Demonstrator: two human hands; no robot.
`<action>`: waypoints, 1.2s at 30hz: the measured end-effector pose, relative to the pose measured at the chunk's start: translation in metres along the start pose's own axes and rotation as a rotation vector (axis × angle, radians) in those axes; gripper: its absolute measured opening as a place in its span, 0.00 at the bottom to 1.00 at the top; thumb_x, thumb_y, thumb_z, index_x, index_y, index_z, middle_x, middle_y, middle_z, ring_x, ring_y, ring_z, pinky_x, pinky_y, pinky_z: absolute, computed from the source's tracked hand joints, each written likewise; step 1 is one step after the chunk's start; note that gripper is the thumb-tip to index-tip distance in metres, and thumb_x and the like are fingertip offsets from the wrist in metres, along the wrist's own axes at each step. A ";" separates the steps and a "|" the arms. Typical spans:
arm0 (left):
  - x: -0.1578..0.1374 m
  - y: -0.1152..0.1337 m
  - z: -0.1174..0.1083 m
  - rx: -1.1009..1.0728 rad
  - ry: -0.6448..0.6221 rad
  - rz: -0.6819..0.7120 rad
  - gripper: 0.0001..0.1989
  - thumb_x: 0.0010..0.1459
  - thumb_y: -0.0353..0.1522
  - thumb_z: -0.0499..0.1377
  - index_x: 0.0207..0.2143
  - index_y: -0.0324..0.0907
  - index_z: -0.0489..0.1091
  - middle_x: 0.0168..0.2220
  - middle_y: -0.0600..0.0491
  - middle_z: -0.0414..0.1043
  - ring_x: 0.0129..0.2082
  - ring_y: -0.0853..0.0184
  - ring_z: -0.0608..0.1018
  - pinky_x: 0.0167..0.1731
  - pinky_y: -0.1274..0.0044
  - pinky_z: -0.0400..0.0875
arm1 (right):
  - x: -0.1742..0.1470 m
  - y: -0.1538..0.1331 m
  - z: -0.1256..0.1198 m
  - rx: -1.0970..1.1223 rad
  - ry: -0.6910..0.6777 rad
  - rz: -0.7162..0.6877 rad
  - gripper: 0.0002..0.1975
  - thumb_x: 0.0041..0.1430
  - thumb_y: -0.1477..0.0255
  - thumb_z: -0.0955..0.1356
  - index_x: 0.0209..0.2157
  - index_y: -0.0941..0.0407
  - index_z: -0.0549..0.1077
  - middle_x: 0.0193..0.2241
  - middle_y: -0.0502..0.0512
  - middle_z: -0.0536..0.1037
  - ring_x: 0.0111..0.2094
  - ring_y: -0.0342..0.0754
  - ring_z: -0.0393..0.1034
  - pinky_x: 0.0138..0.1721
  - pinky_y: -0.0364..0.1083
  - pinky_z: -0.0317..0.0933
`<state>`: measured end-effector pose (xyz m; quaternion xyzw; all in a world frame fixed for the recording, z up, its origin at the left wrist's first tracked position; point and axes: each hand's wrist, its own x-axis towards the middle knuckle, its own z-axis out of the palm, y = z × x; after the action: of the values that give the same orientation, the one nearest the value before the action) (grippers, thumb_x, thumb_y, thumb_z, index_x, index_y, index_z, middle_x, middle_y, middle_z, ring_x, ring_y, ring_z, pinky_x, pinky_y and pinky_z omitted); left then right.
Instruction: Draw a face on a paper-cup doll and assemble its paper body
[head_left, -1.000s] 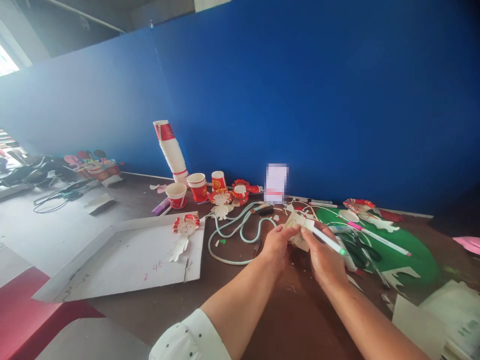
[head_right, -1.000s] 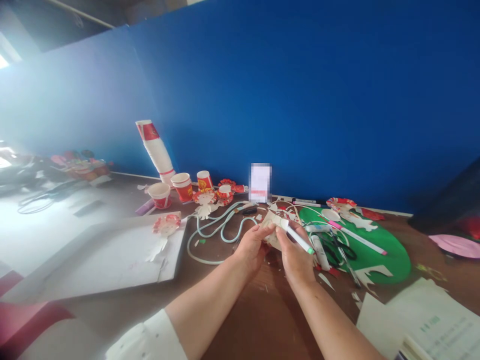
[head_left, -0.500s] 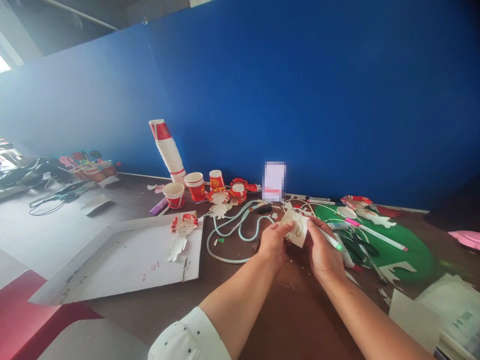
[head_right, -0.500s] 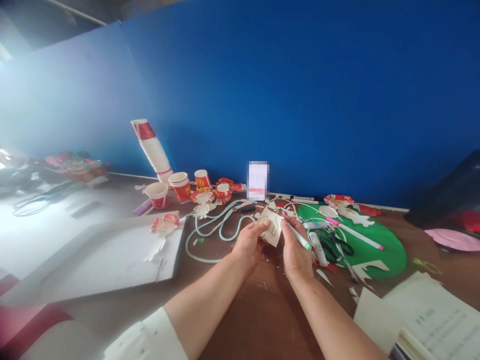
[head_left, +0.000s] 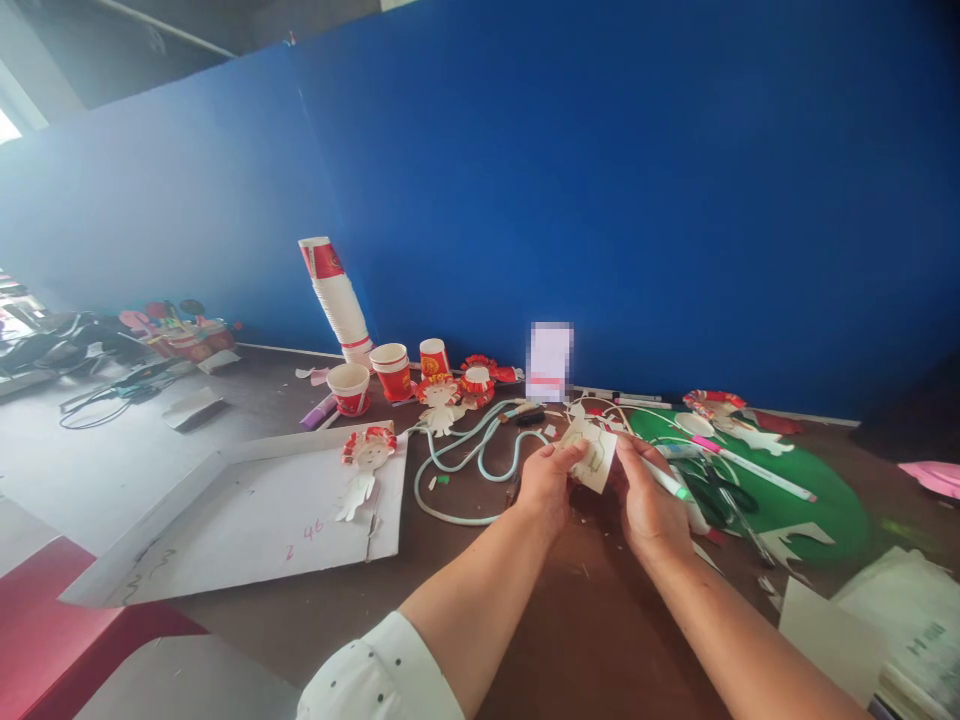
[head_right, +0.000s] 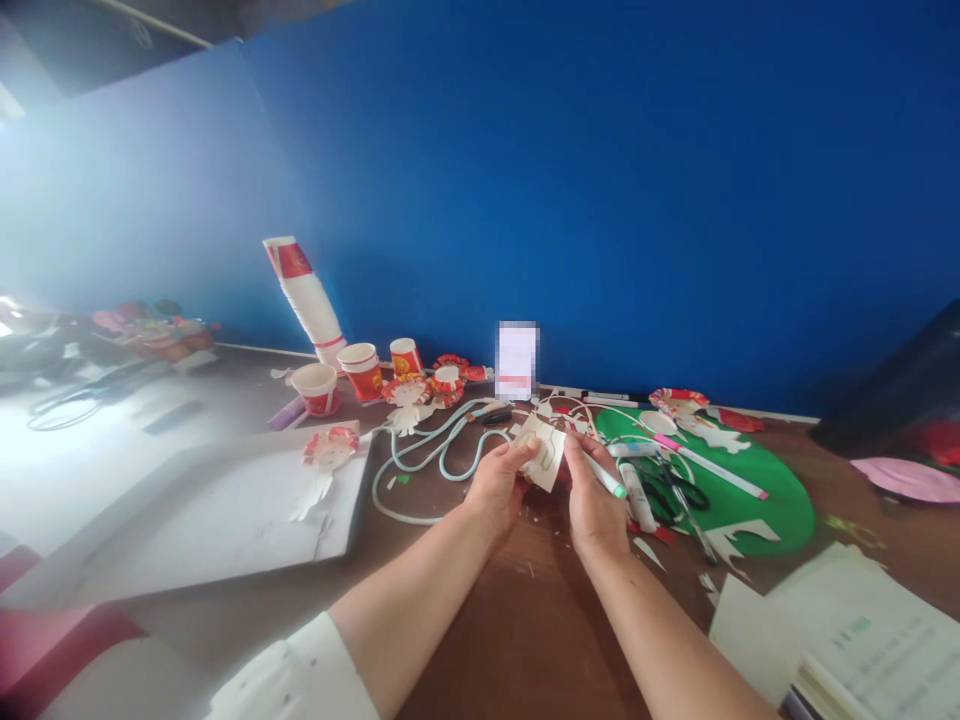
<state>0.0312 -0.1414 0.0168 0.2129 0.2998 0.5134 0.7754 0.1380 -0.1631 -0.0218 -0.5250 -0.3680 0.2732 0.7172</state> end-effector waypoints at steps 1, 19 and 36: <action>0.000 0.000 0.000 0.004 0.000 0.001 0.20 0.32 0.33 0.74 0.29 0.34 0.74 0.26 0.49 0.74 0.24 0.68 0.74 0.28 0.76 0.68 | -0.001 -0.001 0.000 -0.011 -0.005 0.007 0.27 0.50 0.50 0.70 0.46 0.53 0.73 0.33 0.51 0.81 0.32 0.52 0.76 0.35 0.51 0.70; 0.007 -0.001 -0.008 0.126 -0.016 0.020 0.22 0.31 0.35 0.75 0.31 0.34 0.76 0.28 0.47 0.76 0.27 0.65 0.76 0.32 0.74 0.69 | 0.001 -0.056 -0.012 -0.642 -0.067 -0.812 0.10 0.62 0.67 0.66 0.43 0.52 0.77 0.39 0.56 0.80 0.41 0.51 0.73 0.46 0.52 0.66; 0.010 -0.001 -0.012 0.160 -0.060 0.008 0.20 0.32 0.34 0.74 0.29 0.33 0.77 0.28 0.46 0.76 0.27 0.66 0.76 0.33 0.74 0.68 | 0.001 -0.046 -0.012 -0.676 -0.172 -0.805 0.06 0.60 0.68 0.68 0.37 0.53 0.75 0.34 0.55 0.80 0.37 0.51 0.74 0.44 0.53 0.67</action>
<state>0.0265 -0.1322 0.0055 0.2905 0.3159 0.4843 0.7624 0.1487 -0.1823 0.0205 -0.5198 -0.6654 -0.1155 0.5232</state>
